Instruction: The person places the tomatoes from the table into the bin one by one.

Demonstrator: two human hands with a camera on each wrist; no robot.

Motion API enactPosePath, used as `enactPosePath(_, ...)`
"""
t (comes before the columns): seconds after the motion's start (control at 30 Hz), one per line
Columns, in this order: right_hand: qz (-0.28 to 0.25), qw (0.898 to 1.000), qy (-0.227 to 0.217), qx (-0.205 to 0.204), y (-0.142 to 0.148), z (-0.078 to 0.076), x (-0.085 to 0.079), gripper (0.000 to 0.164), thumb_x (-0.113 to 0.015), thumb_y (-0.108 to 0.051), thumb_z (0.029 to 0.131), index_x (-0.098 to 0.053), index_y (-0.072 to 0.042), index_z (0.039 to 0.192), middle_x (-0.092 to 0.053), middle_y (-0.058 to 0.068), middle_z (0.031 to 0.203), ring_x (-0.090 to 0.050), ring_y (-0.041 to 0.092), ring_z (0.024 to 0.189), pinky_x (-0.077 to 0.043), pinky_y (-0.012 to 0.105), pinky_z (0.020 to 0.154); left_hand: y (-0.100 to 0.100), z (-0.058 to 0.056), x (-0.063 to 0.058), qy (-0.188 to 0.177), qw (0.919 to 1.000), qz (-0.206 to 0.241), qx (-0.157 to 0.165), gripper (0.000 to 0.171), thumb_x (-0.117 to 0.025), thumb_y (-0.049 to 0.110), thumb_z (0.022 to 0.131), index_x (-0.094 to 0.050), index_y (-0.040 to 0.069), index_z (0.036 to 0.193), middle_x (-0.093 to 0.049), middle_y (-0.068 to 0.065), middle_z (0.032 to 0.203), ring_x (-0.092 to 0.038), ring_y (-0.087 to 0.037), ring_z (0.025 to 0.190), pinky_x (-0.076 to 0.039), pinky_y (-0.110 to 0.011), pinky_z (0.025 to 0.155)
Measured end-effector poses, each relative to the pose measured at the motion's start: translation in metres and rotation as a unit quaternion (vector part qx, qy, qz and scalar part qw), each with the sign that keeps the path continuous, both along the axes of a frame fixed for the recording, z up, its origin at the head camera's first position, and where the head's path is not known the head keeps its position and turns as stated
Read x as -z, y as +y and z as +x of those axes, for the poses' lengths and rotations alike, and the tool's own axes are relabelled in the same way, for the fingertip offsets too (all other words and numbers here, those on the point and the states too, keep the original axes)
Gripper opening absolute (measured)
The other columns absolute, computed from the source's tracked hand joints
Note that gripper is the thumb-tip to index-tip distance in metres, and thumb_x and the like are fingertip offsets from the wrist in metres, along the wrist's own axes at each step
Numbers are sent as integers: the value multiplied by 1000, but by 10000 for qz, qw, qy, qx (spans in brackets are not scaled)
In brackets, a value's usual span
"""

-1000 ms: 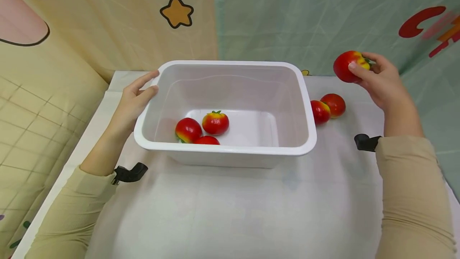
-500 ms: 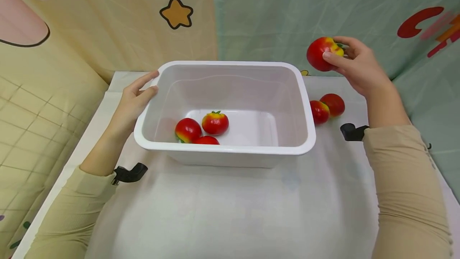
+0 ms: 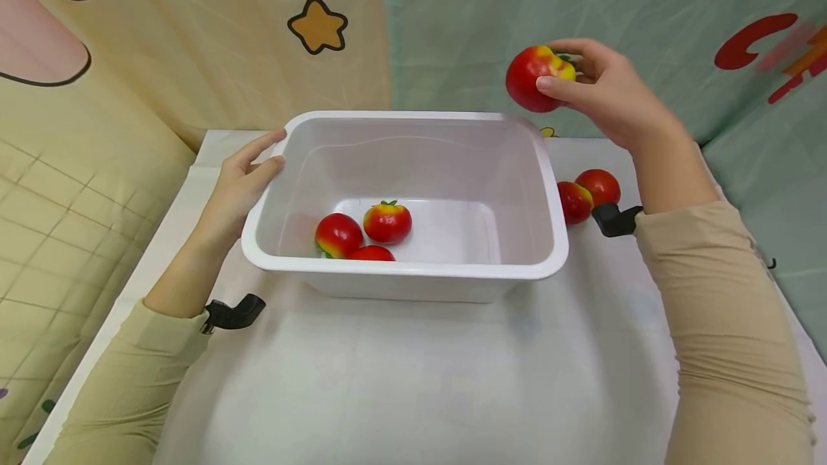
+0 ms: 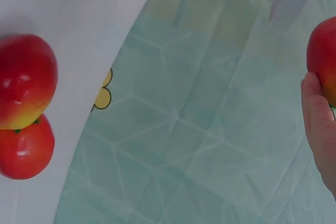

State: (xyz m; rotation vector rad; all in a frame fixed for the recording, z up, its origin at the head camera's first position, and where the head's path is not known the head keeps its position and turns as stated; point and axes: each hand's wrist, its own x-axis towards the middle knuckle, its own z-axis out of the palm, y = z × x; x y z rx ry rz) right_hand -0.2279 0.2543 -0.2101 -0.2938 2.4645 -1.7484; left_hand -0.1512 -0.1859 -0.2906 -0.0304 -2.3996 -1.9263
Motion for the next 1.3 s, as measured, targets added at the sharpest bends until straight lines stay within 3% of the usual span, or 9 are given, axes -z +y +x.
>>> enactPosePath(0.3, 557, 9969, 270, -492, -32, 4, -16, 53, -61, -13, 90, -42, -20, 138, -41, 6, 129, -39, 18, 113, -49, 12, 75, 1, -1, 0, -5, 10000, 14, -35, 45, -50, 24, 95, -45, 20, 139, -61, -26, 111, -66, -29, 87, -57, -31, 65)
enactPosePath(0.83, 129, 9859, 475, -1600, -81, 8, -38, 49, -62, -3, 87, -47, -10, 133, -47, 11, 125, -46, 25, 110, -48, 17, 82, 1, 0, -2, 23, 10000, 62, 22, 45, -50, 24, 95, -45, 19, 140, -60, -27, 113, -66, -29, 88, -57, -31, 64)
enactPosePath(1.03, 4, 9804, 437, -1921, -97, 9, -35, 46, -61, -2, 87, -49, -10, 131, -49, 13, 124, -47, 27, 110, -50, 20, 82, 3, -1, -4, 55, 9998, 132, 132, 46, -50, 21, 95, -43, 16, 140, -58, -30, 112, -67, -20, 82, -56, -27, 63)
enactPosePath(1.3, 45, 9750, 109, -2219, -111, 10, -17, 47, -63, -7, 87, -48, -12, 131, -48, 11, 127, -46, 28, 113, -50, 24, 84, 4, 0, -5, -44, 9996, 239, 126, 47, -50, 21, 95, -43, 16, 141, -59, -30, 111, -67, -18, 80, -56, -28, 63)
